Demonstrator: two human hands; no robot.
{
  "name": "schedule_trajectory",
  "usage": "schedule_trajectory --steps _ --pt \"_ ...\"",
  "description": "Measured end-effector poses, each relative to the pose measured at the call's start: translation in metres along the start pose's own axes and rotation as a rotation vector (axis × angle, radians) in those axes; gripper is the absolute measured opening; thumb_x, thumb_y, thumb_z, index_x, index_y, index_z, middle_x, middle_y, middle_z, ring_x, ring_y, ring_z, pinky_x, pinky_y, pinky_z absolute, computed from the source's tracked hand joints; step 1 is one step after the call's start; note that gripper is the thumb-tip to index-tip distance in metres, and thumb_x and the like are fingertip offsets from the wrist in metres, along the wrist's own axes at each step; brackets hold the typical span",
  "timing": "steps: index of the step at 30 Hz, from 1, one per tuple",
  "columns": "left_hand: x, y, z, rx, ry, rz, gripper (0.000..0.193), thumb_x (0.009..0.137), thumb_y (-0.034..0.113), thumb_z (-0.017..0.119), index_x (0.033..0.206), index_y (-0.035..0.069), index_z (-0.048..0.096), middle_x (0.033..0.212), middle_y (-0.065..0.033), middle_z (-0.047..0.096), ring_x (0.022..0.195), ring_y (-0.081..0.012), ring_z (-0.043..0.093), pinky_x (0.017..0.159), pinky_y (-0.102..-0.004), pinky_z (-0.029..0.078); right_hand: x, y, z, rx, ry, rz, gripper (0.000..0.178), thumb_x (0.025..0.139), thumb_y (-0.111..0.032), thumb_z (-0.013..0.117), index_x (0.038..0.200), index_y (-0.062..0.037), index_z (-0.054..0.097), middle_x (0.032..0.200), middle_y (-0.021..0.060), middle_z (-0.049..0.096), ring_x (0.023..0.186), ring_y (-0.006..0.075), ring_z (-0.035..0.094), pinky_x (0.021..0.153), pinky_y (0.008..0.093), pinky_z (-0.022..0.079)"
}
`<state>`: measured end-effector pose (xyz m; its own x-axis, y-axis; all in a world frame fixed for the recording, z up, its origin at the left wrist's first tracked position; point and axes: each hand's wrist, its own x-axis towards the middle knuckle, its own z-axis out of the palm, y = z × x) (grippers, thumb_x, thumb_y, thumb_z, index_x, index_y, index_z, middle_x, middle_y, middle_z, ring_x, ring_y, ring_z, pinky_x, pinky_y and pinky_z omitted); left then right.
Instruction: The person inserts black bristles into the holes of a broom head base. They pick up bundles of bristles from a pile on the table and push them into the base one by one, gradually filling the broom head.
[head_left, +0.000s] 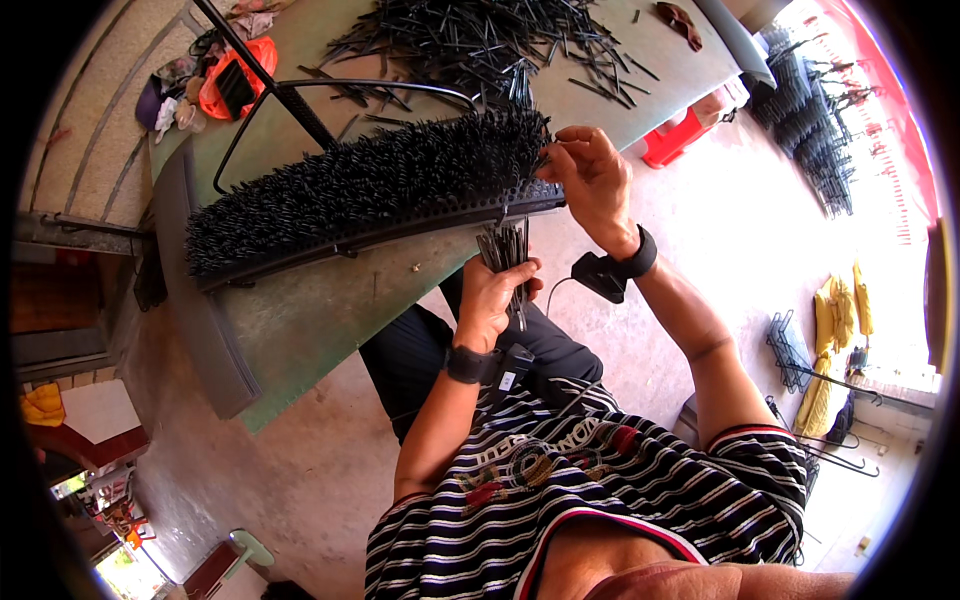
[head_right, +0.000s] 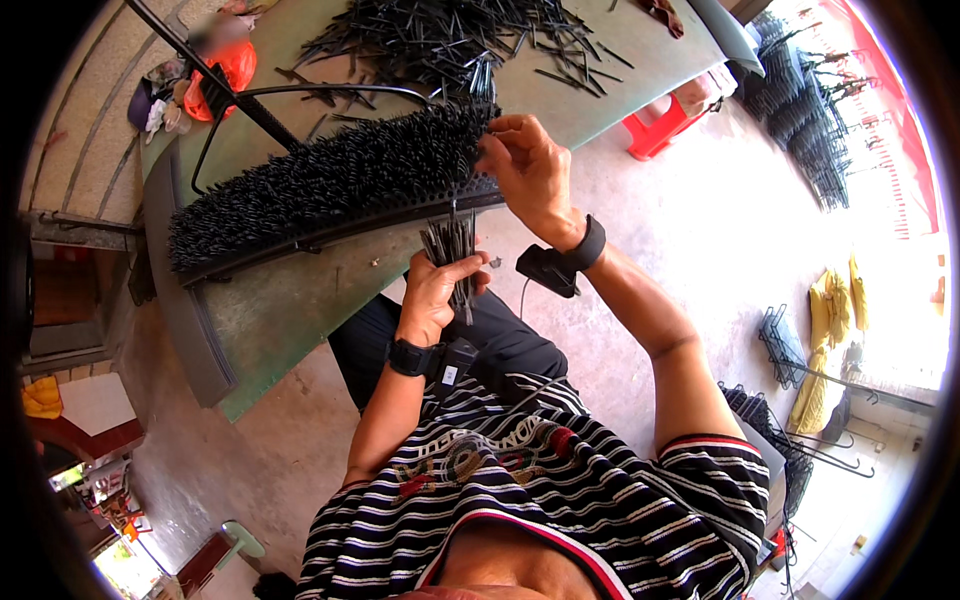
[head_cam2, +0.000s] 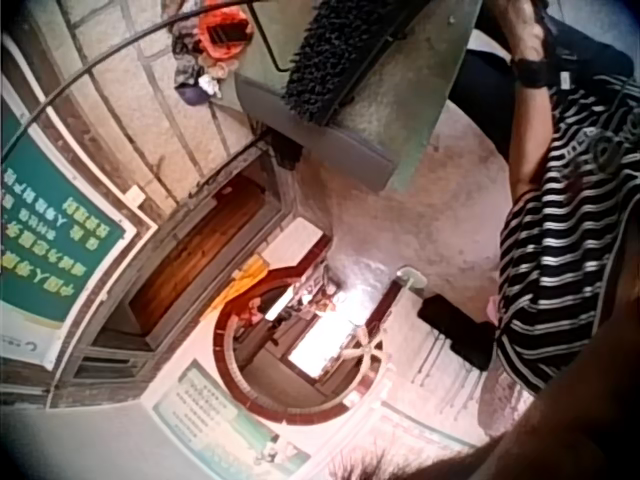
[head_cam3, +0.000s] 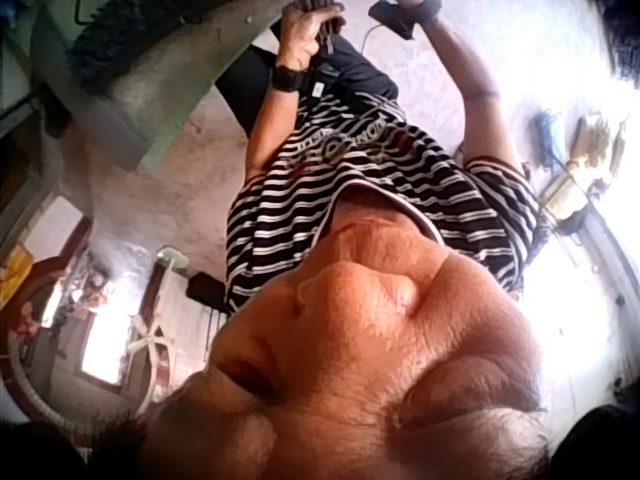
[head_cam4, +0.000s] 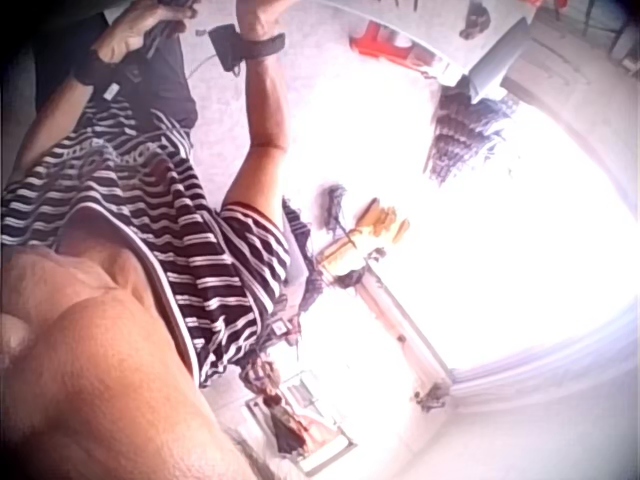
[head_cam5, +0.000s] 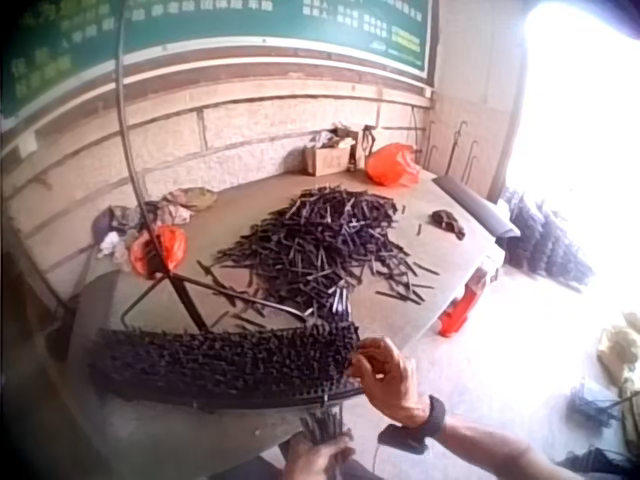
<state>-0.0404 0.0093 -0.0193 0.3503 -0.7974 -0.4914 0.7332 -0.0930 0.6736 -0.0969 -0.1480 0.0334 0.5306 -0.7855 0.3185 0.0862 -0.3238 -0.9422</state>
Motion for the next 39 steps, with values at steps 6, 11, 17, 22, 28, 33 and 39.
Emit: schedule_trajectory --steps 6,11,17,22,28,33,39 --pt "0.000 0.004 0.000 0.020 0.027 0.006 0.025 0.075 -0.002 0.066 0.100 -0.001 0.060 0.080 -0.0114 0.065 0.058 -0.0192 0.063 0.049 -0.0290 0.049 -0.008 0.008 0.006 -0.239 -0.054 -0.207 0.014 0.086 0.000 0.057 0.099 0.0018 0.052 0.077 0.0095 0.064 0.069 0.0135 0.067 0.056 0.0230 0.051" --pt "-0.001 0.005 0.001 0.031 0.056 0.012 0.025 0.076 -0.002 0.065 0.100 -0.001 0.061 0.079 -0.0106 0.065 0.058 -0.0185 0.062 0.048 -0.0281 0.048 -0.006 0.015 0.003 -0.472 -0.262 -0.417 0.013 0.080 -0.002 0.059 0.093 -0.0043 0.056 0.080 0.0147 0.061 0.067 0.0349 0.060 0.055 0.0361 0.048" --pt "-0.001 0.003 0.004 0.054 0.122 0.098 0.012 0.075 -0.006 0.062 0.086 -0.003 0.058 0.072 -0.0097 0.063 0.050 -0.0161 0.059 0.042 -0.0259 0.045 -0.013 0.004 0.007 -0.682 -0.379 -0.361 0.016 0.081 -0.019 0.061 0.082 -0.0031 0.059 0.071 0.0137 0.061 0.062 0.0319 0.060 0.050 0.0386 0.046" --pt "0.007 -0.004 0.003 0.143 0.083 0.141 0.017 0.071 -0.001 0.069 0.084 -0.004 0.058 0.069 -0.0095 0.062 0.053 -0.0170 0.060 0.045 -0.0267 0.048 -0.026 -0.023 0.013 -0.506 -0.619 0.076 0.027 0.076 -0.026 0.068 0.074 0.0000 0.064 0.065 0.0142 0.063 0.057 0.0269 0.062 0.052 0.0331 0.048" --pt "0.001 0.003 0.006 0.016 -0.054 0.082 0.022 0.069 0.000 0.072 0.086 -0.002 0.059 0.073 -0.0088 0.063 0.058 -0.0172 0.062 0.048 -0.0271 0.048 -0.026 -0.009 0.002 -0.180 -0.474 0.323 0.017 0.080 -0.013 0.064 0.078 0.0042 0.063 0.066 0.0089 0.064 0.056 0.0122 0.062 0.049 0.0267 0.049" --pt "0.002 0.001 0.002 0.061 -0.062 0.034 0.024 0.070 -0.001 0.070 0.091 -0.002 0.059 0.077 -0.0102 0.064 0.059 -0.0174 0.062 0.050 -0.0278 0.049 -0.024 -0.008 -0.004 0.229 -0.291 0.432 0.017 0.088 -0.012 0.057 0.089 0.0053 0.057 0.072 0.0105 0.064 0.055 0.0135 0.062 0.046 0.0235 0.050" --pt "0.005 -0.005 0.000 0.043 -0.047 0.011 0.027 0.073 -0.003 0.066 0.099 -0.002 0.059 0.079 -0.0118 0.065 0.060 -0.0185 0.063 0.050 -0.0287 0.049 -0.007 0.002 -0.011 0.113 0.030 0.052 0.010 0.086 -0.001 0.056 0.096 0.0022 0.054 0.075 0.0091 0.064 0.062 0.0135 0.065 0.053 0.0218 0.051"
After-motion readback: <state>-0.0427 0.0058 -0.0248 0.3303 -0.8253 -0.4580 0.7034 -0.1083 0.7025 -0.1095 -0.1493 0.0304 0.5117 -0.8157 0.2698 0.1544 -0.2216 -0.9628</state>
